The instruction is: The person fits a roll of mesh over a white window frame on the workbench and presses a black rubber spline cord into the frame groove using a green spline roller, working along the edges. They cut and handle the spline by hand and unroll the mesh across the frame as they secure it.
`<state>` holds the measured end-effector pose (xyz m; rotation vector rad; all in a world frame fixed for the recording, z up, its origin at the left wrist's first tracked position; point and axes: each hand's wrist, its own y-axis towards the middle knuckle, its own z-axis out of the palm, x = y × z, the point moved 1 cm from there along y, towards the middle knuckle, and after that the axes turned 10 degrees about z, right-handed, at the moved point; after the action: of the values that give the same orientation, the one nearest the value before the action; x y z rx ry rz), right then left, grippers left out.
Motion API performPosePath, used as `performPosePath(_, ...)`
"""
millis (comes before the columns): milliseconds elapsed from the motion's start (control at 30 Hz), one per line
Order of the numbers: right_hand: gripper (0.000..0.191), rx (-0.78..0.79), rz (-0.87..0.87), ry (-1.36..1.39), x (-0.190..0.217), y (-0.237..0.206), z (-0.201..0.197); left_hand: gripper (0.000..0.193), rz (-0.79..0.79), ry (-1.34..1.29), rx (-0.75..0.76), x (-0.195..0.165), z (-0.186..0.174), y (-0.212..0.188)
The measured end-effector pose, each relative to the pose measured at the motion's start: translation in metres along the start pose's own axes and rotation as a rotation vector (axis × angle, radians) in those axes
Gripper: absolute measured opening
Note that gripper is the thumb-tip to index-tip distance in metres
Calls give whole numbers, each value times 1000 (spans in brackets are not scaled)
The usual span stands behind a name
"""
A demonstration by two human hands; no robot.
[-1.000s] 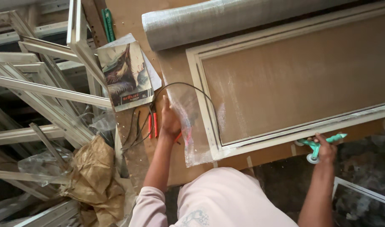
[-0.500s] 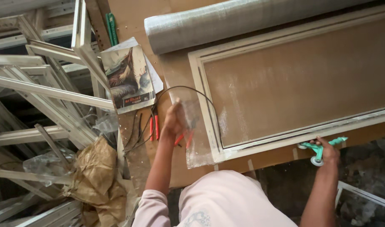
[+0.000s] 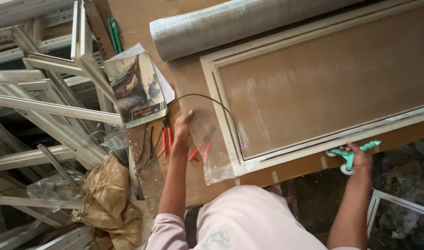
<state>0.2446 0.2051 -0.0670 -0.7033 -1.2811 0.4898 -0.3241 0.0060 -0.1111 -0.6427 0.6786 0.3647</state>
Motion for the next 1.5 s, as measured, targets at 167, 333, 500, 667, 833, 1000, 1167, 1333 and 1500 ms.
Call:
performPosePath(167, 11, 1, -56, -114, 13, -2, 2, 31, -70, -244, 18, -11, -2, 23)
performPosePath(333, 15, -35, -157, -140, 21, -9, 3, 38, -12, -324, 168, -7, 7, 37)
performPosePath(500, 24, -113, -212, -128, 22, -6, 4, 39, -2, -295, 94, -5, 7, 41)
performPosePath(667, 21, -155, -155, -125, 25, -2, 0, 37, -134, -301, 91, -6, 6, 45)
performPosePath(833, 19, -73, -87, -80, 23, 9, -6, 37, -73, -302, 129, -11, 11, 41)
performPosePath(1000, 14, -62, -87, -56, 25, 2, -8, 39, -83, -210, 87, -15, 16, 42)
performPosePath(1167, 20, -187, -124, -101, 19, -21, -1, 39, -3, -145, 105, -10, 6, 41)
performPosePath(1333, 17, -52, -205, -80, 15, -16, -5, 28, -72, -96, 189, 5, -3, 18)
performPosePath(1500, 15, 60, -240, -106, 5, -6, -12, 24, -109, 324, 127, -2, 5, -30)
